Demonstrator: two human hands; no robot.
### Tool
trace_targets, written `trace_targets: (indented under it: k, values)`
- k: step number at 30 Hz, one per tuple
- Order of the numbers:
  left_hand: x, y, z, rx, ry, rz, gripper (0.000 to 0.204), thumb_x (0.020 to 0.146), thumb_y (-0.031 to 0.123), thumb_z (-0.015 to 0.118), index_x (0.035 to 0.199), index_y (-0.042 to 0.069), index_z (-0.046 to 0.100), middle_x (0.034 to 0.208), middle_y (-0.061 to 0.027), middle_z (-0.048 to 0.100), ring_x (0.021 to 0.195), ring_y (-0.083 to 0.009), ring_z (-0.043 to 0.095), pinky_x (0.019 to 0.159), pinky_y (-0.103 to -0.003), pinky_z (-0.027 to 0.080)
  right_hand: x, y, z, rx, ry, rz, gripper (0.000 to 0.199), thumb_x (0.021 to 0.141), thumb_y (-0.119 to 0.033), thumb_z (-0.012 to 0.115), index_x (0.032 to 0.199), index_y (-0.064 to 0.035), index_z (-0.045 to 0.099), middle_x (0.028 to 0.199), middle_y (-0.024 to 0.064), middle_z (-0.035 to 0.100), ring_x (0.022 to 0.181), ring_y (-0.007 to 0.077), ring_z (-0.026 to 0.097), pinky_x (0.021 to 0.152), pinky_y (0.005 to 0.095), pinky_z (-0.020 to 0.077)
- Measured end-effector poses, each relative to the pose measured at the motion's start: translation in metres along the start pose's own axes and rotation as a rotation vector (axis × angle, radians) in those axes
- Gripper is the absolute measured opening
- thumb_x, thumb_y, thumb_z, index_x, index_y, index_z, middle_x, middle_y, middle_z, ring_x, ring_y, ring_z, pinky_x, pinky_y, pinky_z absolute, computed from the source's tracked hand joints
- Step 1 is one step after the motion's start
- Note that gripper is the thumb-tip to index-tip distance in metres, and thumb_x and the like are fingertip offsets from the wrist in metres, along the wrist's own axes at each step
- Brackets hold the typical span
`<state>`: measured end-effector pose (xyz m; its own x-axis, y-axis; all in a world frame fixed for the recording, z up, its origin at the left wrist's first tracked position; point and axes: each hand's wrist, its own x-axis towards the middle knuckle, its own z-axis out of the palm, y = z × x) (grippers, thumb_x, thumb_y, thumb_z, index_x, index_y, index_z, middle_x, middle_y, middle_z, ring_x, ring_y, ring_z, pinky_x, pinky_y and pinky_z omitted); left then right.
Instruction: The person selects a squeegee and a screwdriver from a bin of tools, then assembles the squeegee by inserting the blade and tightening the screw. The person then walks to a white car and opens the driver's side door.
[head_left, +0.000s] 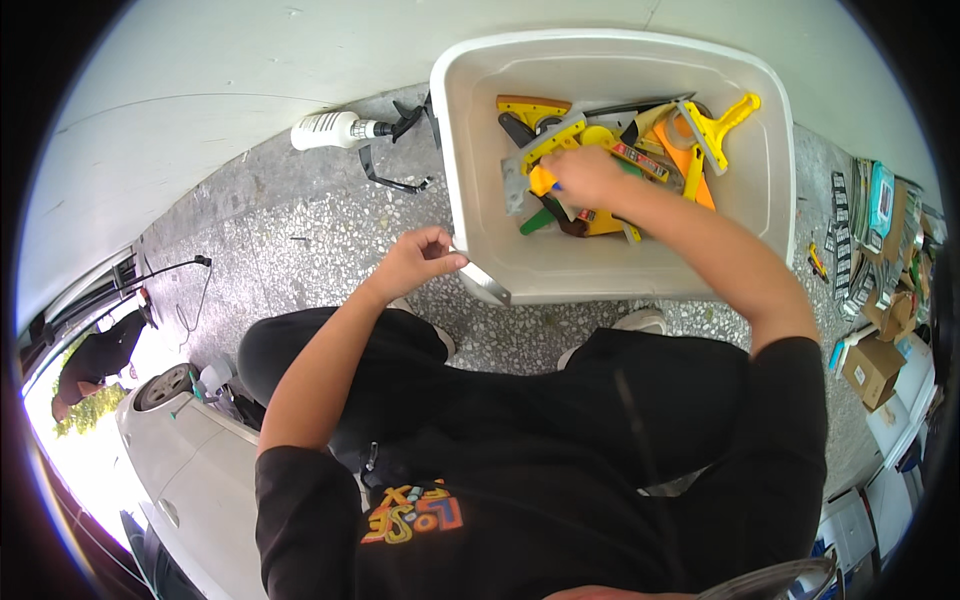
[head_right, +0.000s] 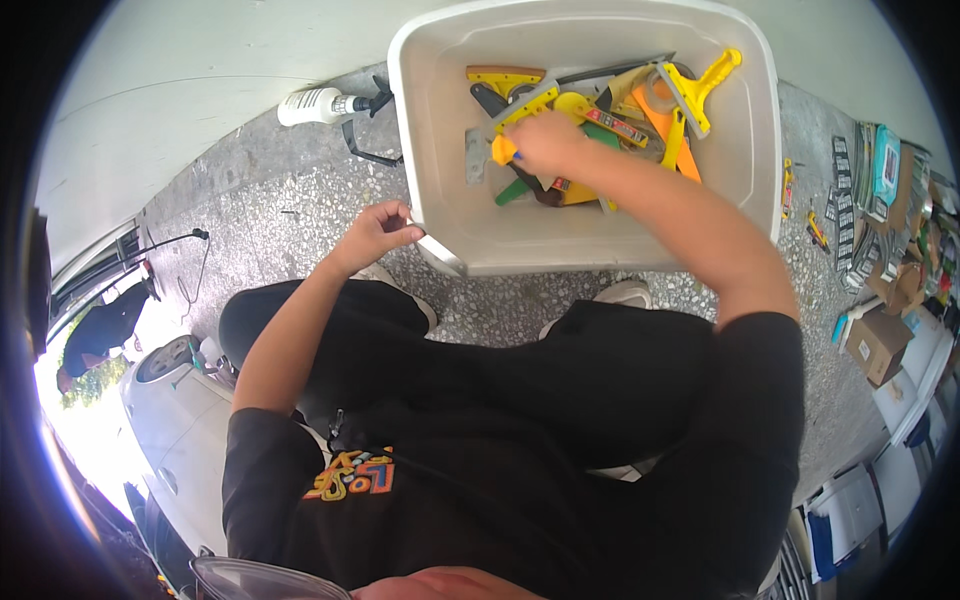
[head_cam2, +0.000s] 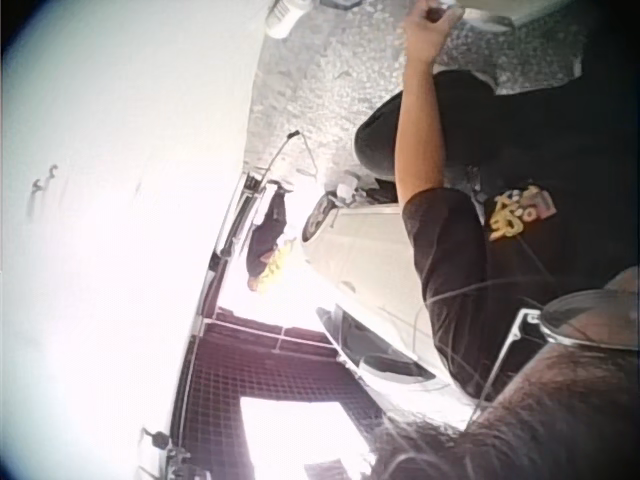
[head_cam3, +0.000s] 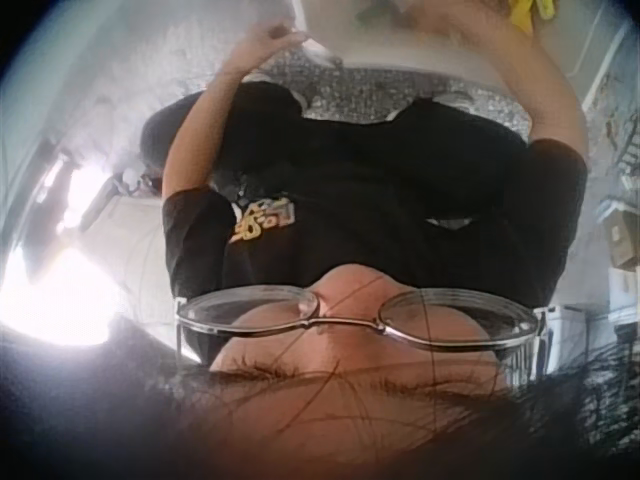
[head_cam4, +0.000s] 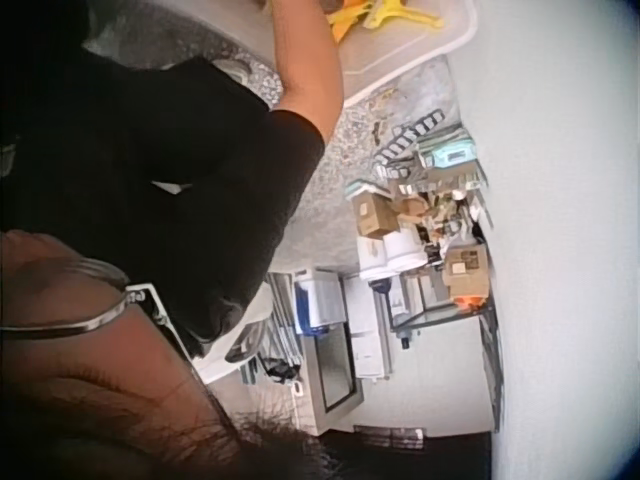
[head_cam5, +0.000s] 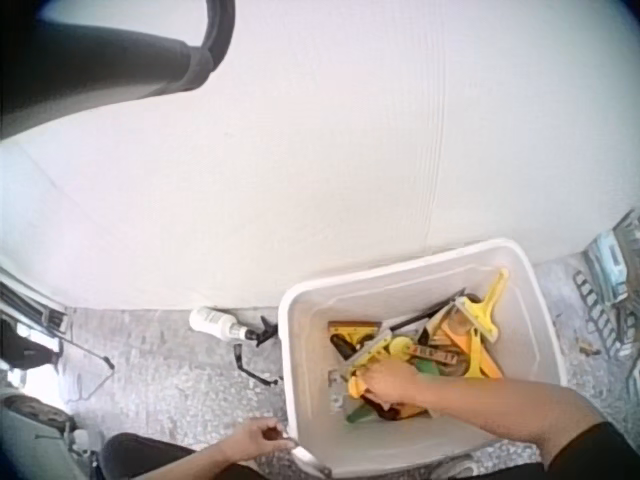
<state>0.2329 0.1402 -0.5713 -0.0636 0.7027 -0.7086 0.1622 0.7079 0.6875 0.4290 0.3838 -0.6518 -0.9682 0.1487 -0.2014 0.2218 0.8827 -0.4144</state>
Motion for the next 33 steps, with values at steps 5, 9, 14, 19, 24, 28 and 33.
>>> trace_targets:
  k: [5, 9, 14, 19, 24, 28, 33]
  values:
    - [-0.007, 0.01, 0.007, -0.097, 0.028, -0.011, 0.018, 0.082, 0.013, 0.072, 0.087, 0.007, 0.056, 0.079, 0.0048, 0.058, 0.074, -0.0025, 0.053, 0.066, -0.02, 0.044, 0.011, -0.008, 0.072, 0.117, -0.023, 0.184, 0.038, 0.076, -0.031, 0.068, 0.097, -0.0029, 0.055, 0.083, 0.0143, 0.066, 0.072, 0.0304, 0.066, 0.06, 0.0397, 0.0522]
    - [0.0, -0.003, 0.003, -0.087, 0.013, 0.019, 0.025, 0.079, 0.018, 0.076, 0.085, 0.008, 0.054, 0.075, 0.0046, 0.057, 0.071, -0.0033, 0.051, 0.064, -0.021, 0.043, 0.007, -0.004, 0.09, 0.036, -0.045, 0.191, 0.042, 0.076, -0.033, 0.07, 0.097, -0.0022, 0.052, 0.079, 0.0149, 0.067, 0.072, 0.03, 0.067, 0.059, 0.0385, 0.0526]
    - [-0.002, 0.004, 0.005, -0.06, -0.022, 0.031, 0.026, 0.078, 0.018, 0.076, 0.085, 0.008, 0.053, 0.076, 0.004, 0.057, 0.072, -0.0043, 0.052, 0.066, -0.022, 0.044, 0.007, -0.007, 0.085, 0.074, -0.153, 0.256, 0.038, 0.075, -0.026, 0.07, 0.097, -0.0018, 0.051, 0.077, 0.0163, 0.066, 0.073, 0.0301, 0.067, 0.06, 0.0396, 0.0528]
    - [-0.009, 0.014, 0.002, -0.134, -0.008, -0.002, 0.025, 0.084, 0.016, 0.07, 0.1, 0.007, 0.054, 0.088, 0.001, 0.059, 0.081, -0.0066, 0.055, 0.075, -0.024, 0.045, 0.005, 0.0, 0.077, 0.203, -0.212, 0.267, 0.039, 0.073, -0.022, 0.067, 0.1, 0.0008, 0.05, 0.082, 0.0185, 0.066, 0.079, 0.0341, 0.065, 0.066, 0.043, 0.0521]
    - [-0.021, 0.01, -0.012, -0.077, 0.359, 0.115, 0.027, 0.09, 0.025, 0.062, 0.106, 0.004, 0.057, 0.09, -0.0008, 0.06, 0.077, -0.0089, 0.054, 0.073, -0.025, 0.046, -0.005, 0.014, 0.061, 0.458, -0.131, 0.23, 0.048, 0.072, -0.025, 0.066, 0.108, 0.0022, 0.05, 0.087, 0.0195, 0.064, 0.081, 0.0346, 0.062, 0.071, 0.0432, 0.0489]
    - [-0.04, 0.056, -0.024, -0.059, 0.525, 0.279, 0.018, 0.094, 0.017, 0.055, 0.104, 0.003, 0.059, 0.09, -0.0015, 0.062, 0.076, -0.0083, 0.054, 0.07, -0.023, 0.045, -0.018, 0.014, -0.008, 1.144, -0.29, 0.389, 0.028, 0.079, -0.019, 0.065, 0.098, -0.005, 0.049, 0.07, 0.0029, 0.053, 0.049, 0.0089, 0.048, 0.047, 0.0259, 0.0412]
    - [-0.042, 0.119, -0.013, -0.05, 0.417, 0.38, 0.019, 0.094, 0.012, 0.051, 0.107, 0.002, 0.058, 0.084, -0.0023, 0.063, 0.075, -0.0071, 0.054, 0.069, -0.022, 0.045, -0.025, 0.002, -0.078, 1.462, -0.028, 0.162, 0.018, 0.086, -0.012, 0.06, 0.091, -0.0104, 0.042, 0.069, -0.0015, 0.047, 0.051, 0.0061, 0.045, 0.049, 0.0228, 0.0385]
